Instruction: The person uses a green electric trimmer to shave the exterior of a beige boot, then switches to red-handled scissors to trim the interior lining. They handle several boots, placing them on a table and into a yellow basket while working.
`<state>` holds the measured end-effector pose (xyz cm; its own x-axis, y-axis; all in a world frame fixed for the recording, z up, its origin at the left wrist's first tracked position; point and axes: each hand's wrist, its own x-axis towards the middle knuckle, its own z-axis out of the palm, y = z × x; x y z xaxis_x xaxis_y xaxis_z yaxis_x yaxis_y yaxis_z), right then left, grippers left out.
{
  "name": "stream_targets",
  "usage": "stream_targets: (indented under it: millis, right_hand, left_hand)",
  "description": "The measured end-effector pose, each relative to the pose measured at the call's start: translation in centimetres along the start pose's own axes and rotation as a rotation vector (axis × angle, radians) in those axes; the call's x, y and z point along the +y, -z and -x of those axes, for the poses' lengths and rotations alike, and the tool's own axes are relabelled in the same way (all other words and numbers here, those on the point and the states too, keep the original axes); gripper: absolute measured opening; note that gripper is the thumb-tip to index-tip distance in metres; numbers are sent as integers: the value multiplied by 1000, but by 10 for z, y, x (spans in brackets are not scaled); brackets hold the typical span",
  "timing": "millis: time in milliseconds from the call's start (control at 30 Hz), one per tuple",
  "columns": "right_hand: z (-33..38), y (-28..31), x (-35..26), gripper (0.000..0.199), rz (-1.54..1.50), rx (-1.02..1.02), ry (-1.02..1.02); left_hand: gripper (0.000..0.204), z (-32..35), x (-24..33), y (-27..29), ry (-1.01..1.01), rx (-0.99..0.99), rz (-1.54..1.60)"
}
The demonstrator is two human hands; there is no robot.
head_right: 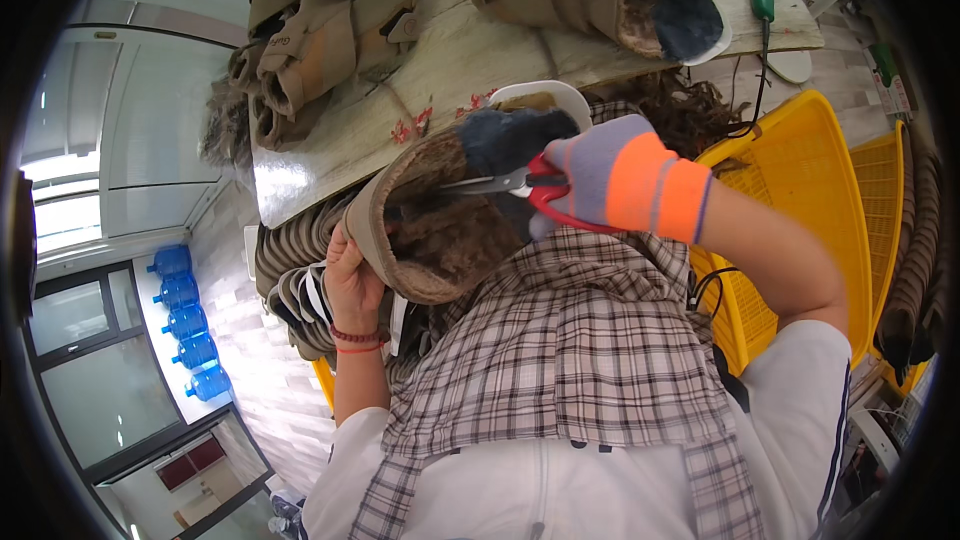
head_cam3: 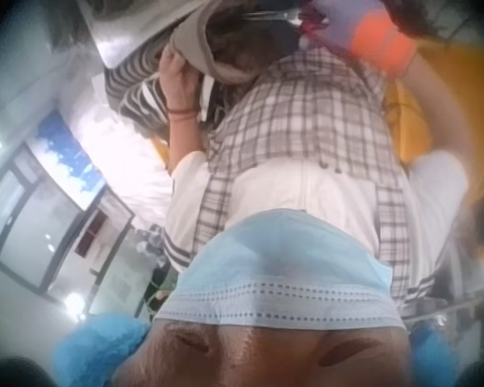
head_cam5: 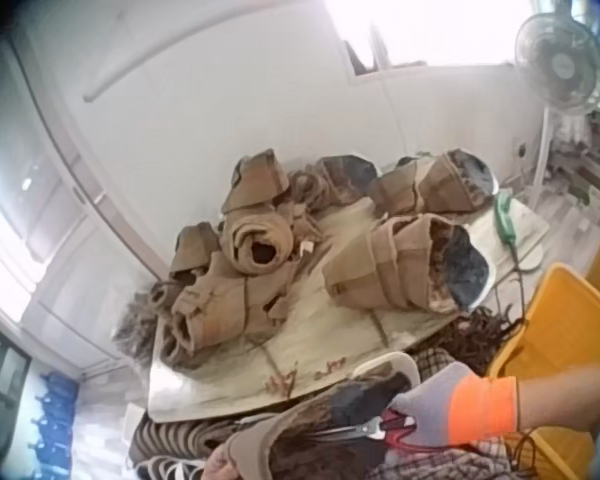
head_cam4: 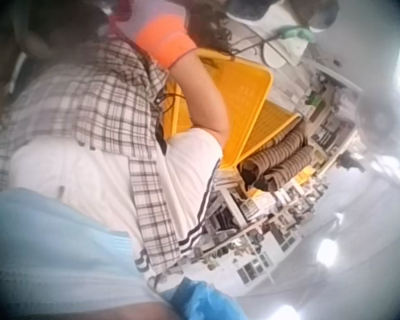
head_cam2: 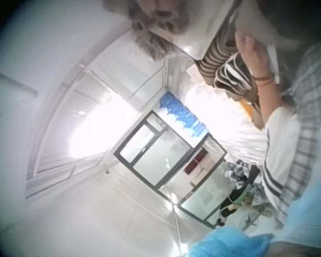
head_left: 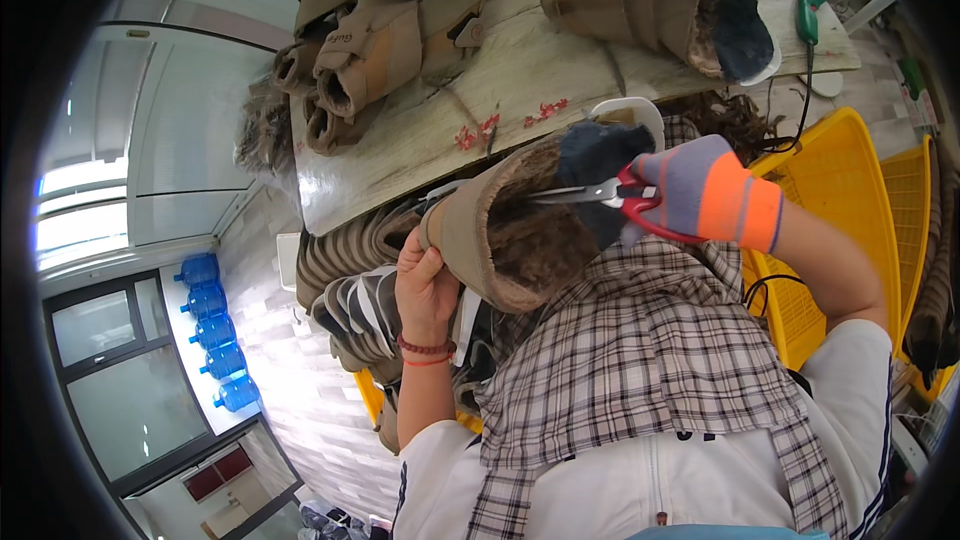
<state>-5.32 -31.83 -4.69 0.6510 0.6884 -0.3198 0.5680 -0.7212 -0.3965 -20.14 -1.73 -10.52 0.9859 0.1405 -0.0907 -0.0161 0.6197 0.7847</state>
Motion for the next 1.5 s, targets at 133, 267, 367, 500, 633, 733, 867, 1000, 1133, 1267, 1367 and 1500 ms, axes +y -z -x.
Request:
stream_targets:
  millis: [133,267,367,500,633,733,867,1000,1133,1267,1367,1500]
  right_hand:
    - [24,1,22,58,-101,174,18]
    - [46,-2,26,50,-472,152,-34]
    - [48,-28,23,42,-937,433,1]
    - [49,-38,-15,60,-1323,603,175]
    - [45,-23,-9,47,-1250,1006,28]
    - [56,-3,35,33,-1000,1175,-77]
    - [27,30,98,31,-742,1425,-331]
    - [-44,33,181,37,-929,1218,-138]
    - [-87,39,192,29,-1700,1007,229]
    - [-146,8,245,28,-1631,1112,193]
    - [-169,4,238,23,-1628,1143,126]
    - [-150,-6,239,22,-1489,1372,197]
  left_hand:
    - [40,-2,4,-6,-3,15,-20]
    - [41,-13,8,-21,65,-62,12]
    - [43,-33,2,-61,99,-79,32]
    - [38,-50,-26,-116,153,-242,-215]
    - [30,-89,-63,-150,32,-395,-589]
    - [32,-144,-60,-146,-312,-307,-830]
    - [36,-260,-68,-78,-193,130,-377]
    - [41,-312,-87,-102,122,-132,-148]
    - [42,-301,-81,-120,203,-262,-49]
    - [39,-302,-97,-129,154,-294,55]
    - [39,-329,-97,-120,106,-167,-420]
    - [39,-312,-68,-115,-4,-77,-1018]
